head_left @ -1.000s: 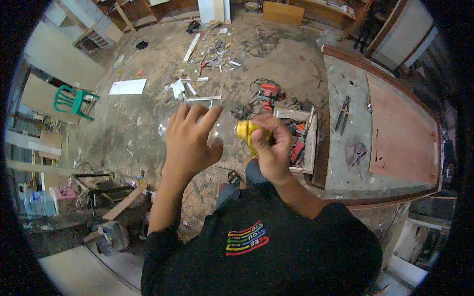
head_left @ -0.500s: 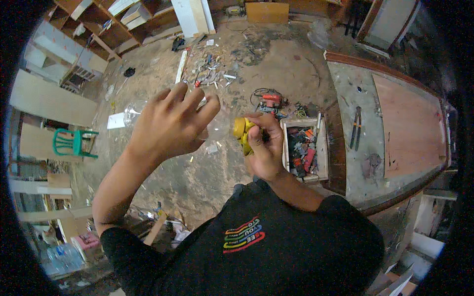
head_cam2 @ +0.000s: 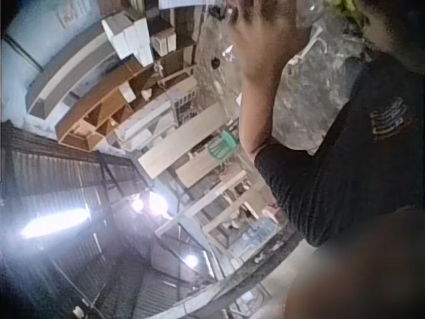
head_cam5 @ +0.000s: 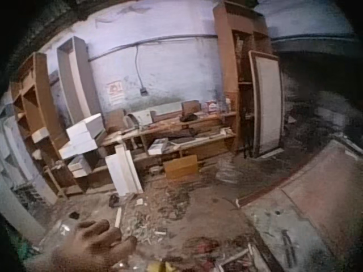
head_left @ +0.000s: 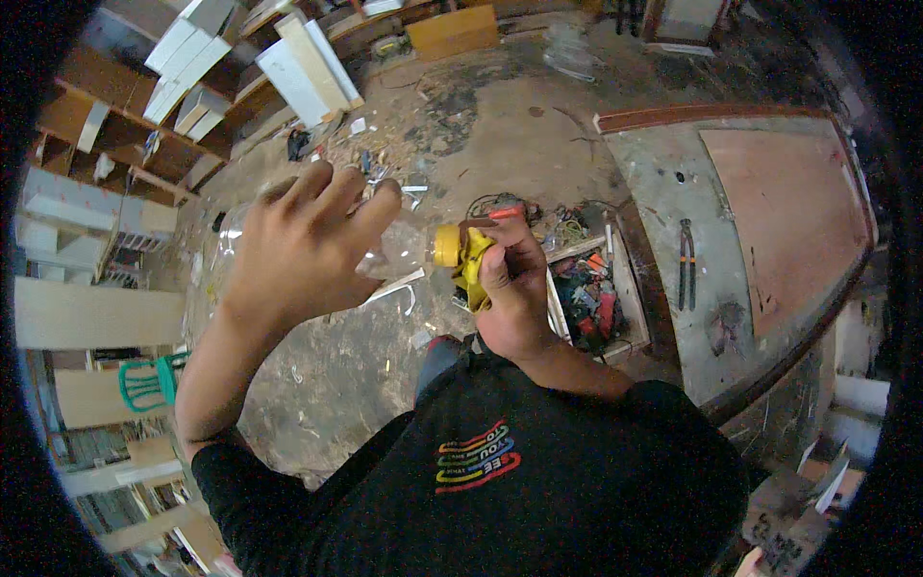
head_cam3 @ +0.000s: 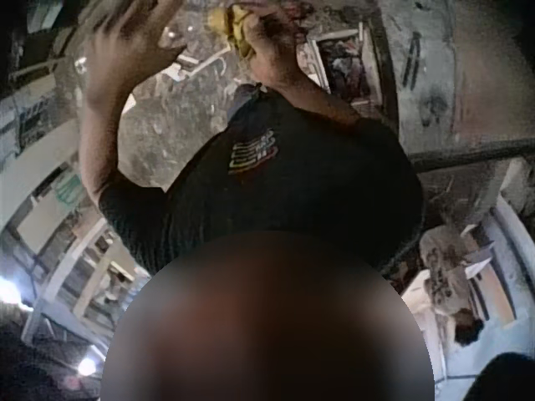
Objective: The person applies a finish to a long wooden trim piece using a yellow cloth. They repeatedly rub the cloth along the trim, occasionally repositioning the piece on a workbench. The person also pours liquid from a plastic bottle onto the cloth during the process.
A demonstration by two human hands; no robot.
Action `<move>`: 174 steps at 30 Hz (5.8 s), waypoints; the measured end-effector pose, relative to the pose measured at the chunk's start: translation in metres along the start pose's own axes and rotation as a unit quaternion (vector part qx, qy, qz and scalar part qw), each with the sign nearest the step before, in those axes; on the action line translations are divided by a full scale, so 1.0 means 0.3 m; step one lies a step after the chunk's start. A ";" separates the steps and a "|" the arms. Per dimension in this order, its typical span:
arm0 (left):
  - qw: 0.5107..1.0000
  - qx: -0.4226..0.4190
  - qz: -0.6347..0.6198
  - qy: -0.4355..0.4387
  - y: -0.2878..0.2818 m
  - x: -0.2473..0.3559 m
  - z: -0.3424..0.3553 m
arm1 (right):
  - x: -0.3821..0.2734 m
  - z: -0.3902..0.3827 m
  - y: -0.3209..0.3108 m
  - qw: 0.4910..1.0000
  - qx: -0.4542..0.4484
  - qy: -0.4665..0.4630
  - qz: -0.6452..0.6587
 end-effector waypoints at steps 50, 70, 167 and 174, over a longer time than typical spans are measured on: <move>0.793 -0.020 -0.578 0.193 1.360 -0.747 1.191 | 0.341 0.948 -0.899 0.709 0.638 -0.290 0.081; 0.487 -0.130 -0.668 0.548 1.603 0.809 2.260 | 0.116 0.825 -1.304 0.211 0.904 -0.362 -0.084; 0.415 0.027 -0.666 0.619 1.927 0.887 2.821 | -0.382 1.291 -1.632 0.525 0.788 0.065 -0.315; 0.388 0.042 -0.662 0.640 1.947 0.892 2.827 | -0.342 1.276 -1.571 0.511 0.787 0.114 -0.327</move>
Point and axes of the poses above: each hand's wrist, its own z-axis towards the middle knuckle, its own y-axis out of the palm, x = y × z, the point moved 2 cm from there along z, towards the middle knuckle, and after that the axes turned 1 degree about y, right-handed, at the moved point
